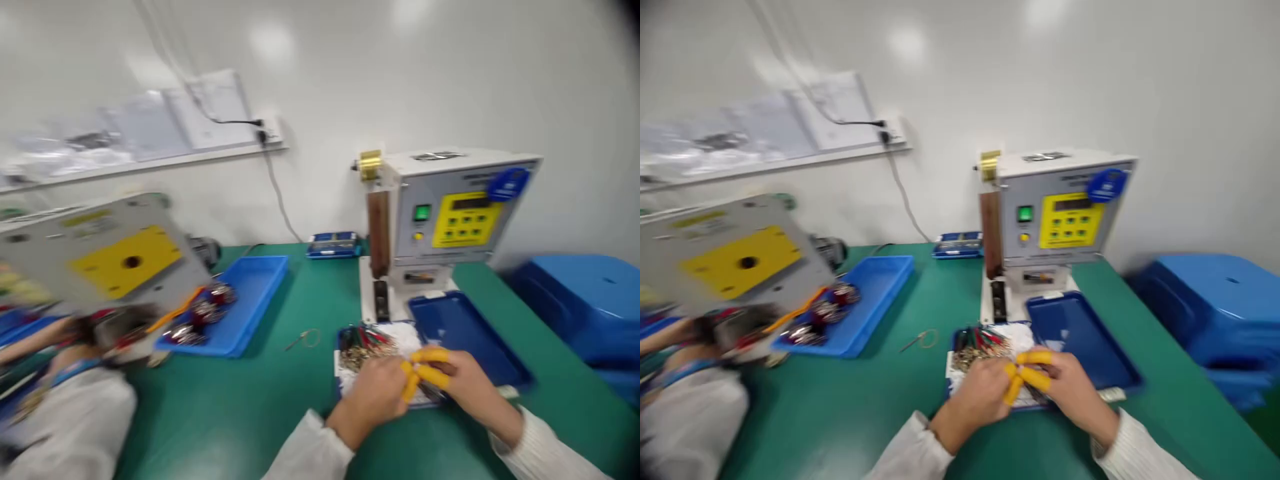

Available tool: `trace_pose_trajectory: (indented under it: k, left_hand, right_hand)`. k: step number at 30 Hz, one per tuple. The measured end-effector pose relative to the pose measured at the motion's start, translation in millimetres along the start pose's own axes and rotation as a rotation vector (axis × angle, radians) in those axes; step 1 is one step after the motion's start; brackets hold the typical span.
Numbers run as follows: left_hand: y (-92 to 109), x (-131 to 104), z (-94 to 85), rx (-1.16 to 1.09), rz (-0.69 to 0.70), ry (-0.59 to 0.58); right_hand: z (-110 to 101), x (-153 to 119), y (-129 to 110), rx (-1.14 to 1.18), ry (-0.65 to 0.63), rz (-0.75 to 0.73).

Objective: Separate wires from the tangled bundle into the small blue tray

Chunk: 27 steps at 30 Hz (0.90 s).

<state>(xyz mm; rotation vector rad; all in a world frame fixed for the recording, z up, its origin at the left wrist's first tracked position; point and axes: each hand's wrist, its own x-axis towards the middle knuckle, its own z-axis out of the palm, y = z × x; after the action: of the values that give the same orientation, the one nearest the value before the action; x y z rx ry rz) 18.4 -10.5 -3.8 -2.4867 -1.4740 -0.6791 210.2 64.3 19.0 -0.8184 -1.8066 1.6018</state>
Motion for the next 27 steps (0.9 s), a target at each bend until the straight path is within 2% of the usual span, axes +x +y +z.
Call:
trace_pose_trajectory:
  k: [3,7,10,12,14,16,18,23,27]
  left_hand:
    - [-12,-3,-3.1,-0.079,0.057,0.026]
    - [-13,-1,-6.6,-0.129,0.061,0.037]
    - [-9,2,-6.8,-0.15,0.018,0.039]
    - [-8,3,-7.4,-0.178,-0.009,0.029]
    - [-8,3,-8.2,-0.197,-0.019,0.012]
    - [-8,2,-8.6,-0.185,-0.006,-0.012]
    - [-7,2,-8.7,-0.151,0.02,-0.046]
    - [-6,2,-9.2,-0.12,0.06,-0.056]
    - [-5,2,-10.4,-0.088,0.07,-0.03]
  right_hand:
    - [3,5,-2,0.092,-0.01,-0.086]
    - [7,8,-8,0.227,-0.014,-0.07]
    - [-3,9,-7,0.233,0.102,-0.045]
    - [-19,11,-5,0.134,0.214,-0.062]
    - [-38,13,-2,-0.084,0.293,-0.086]
    - [-55,15,3,-0.354,0.303,-0.075]
    - [-67,14,8,-0.504,0.26,-0.037]
    - [-70,8,15,-0.593,0.175,0.036]
    - [-68,-12,-2,-0.624,0.195,0.039]
